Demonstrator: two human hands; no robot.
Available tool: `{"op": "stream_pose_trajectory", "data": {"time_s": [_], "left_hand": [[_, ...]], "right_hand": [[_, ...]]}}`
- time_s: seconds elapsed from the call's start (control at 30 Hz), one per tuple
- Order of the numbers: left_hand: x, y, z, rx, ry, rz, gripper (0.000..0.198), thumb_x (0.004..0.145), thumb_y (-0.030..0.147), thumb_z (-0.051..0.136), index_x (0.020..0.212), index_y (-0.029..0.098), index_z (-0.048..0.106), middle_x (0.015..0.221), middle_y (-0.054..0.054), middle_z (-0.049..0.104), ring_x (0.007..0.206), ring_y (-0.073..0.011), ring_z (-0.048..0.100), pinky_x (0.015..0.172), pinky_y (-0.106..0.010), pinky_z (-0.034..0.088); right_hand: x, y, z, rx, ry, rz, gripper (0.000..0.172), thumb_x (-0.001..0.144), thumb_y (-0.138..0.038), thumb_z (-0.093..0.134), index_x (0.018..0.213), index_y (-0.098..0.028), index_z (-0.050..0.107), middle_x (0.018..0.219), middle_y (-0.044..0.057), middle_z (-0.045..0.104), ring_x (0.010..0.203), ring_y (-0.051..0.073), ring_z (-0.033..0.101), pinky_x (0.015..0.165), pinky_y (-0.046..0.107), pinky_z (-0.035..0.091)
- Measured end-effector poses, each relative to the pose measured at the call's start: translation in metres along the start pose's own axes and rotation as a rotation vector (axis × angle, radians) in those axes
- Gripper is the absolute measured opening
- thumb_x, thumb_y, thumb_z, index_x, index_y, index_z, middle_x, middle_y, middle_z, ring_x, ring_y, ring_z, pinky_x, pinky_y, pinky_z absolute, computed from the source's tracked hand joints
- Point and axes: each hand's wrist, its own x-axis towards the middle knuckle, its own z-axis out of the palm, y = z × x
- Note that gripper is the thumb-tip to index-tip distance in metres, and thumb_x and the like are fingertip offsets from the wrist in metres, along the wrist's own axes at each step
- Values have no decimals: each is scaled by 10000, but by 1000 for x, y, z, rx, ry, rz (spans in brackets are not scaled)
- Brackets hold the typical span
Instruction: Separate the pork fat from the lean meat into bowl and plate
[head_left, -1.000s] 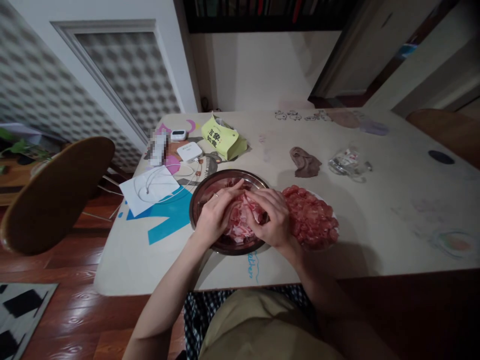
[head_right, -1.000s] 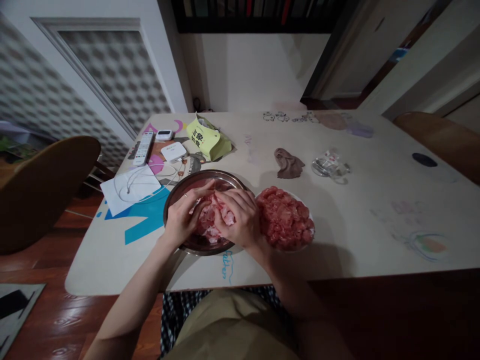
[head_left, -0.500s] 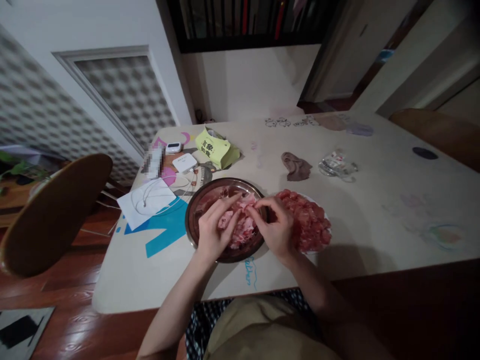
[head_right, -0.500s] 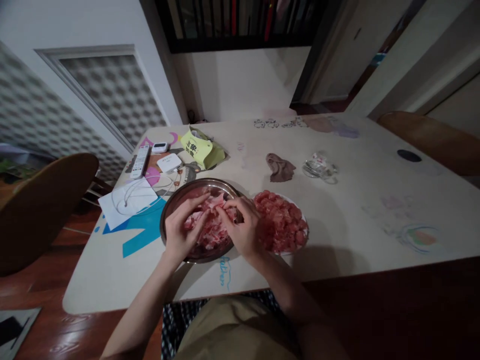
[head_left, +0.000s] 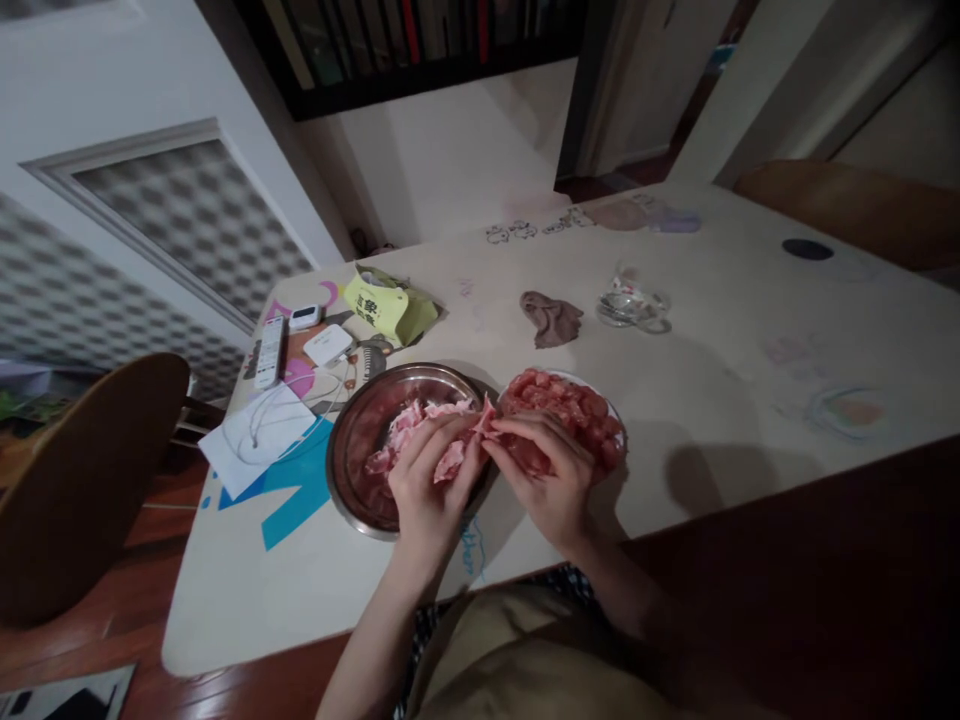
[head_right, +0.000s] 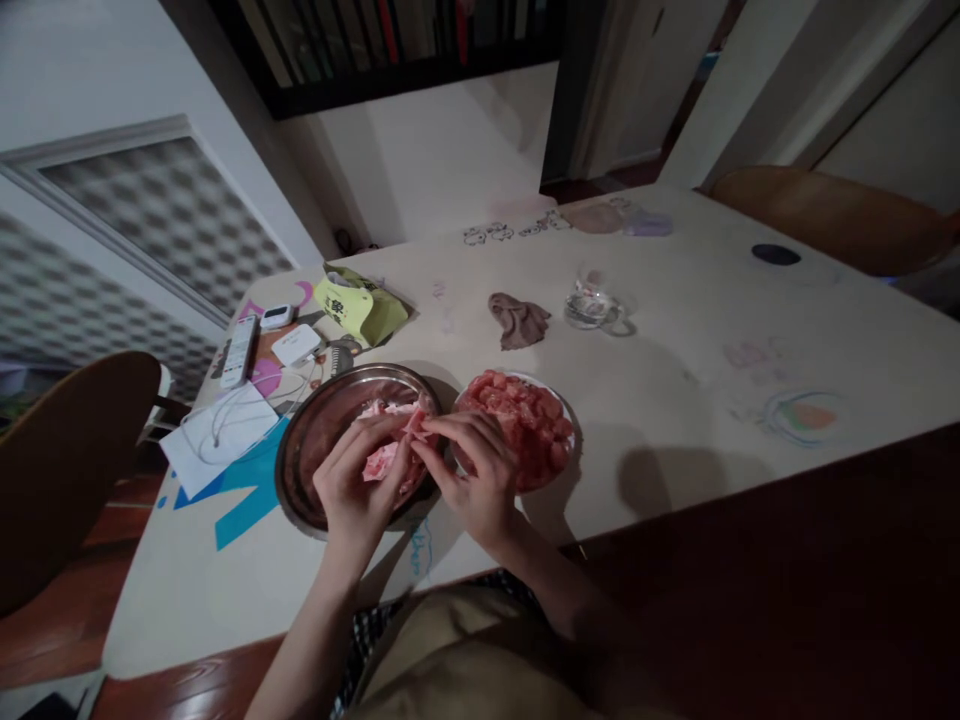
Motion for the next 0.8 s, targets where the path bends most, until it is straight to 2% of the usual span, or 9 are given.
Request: {"op": "stream_pose_trajectory", "data": {"time_s": [0.2, 0.37, 0.57, 0.8], "left_hand": [[2, 8, 16, 28, -70, -8, 146, 921, 137, 683, 1050, 192, 725, 1004, -40, 753, 920, -147, 713, 877, -247, 568], [5, 16, 30, -56, -176, -95, 77, 935, 182, 676, 997, 198, 719, 955, -27, 734, 883, -133, 688, 803, -217, 550], [7, 21, 48, -86, -270, -178, 75, 940, 232, 681, 994, 208, 727, 927, -20, 720, 847, -132, 665, 757, -218, 525], [9, 27, 66, -52, -308, -129, 48, 939, 206, 675, 943, 182, 717, 856, -13, 709, 775, -114, 645, 722, -196, 502]], "right_hand": [[-4, 11, -17, 69, 17, 59, 198, 881, -98, 702, 1011, -248, 701, 929, 15, 760, 895, 169, 718, 864, 328, 580], [-5, 20, -32, 127, 44, 107, 189, 868, -76, 691, 967, -238, 681, 897, 14, 729, 870, 158, 697, 841, 322, 578], [-7, 33, -47, 76, 113, 122, 164, 865, -78, 685, 920, -232, 675, 864, 0, 718, 845, 141, 687, 840, 304, 572], [-11, 48, -59, 51, 175, 173, 156, 866, -86, 664, 879, -241, 672, 831, -14, 715, 818, 141, 691, 842, 311, 577]]}}
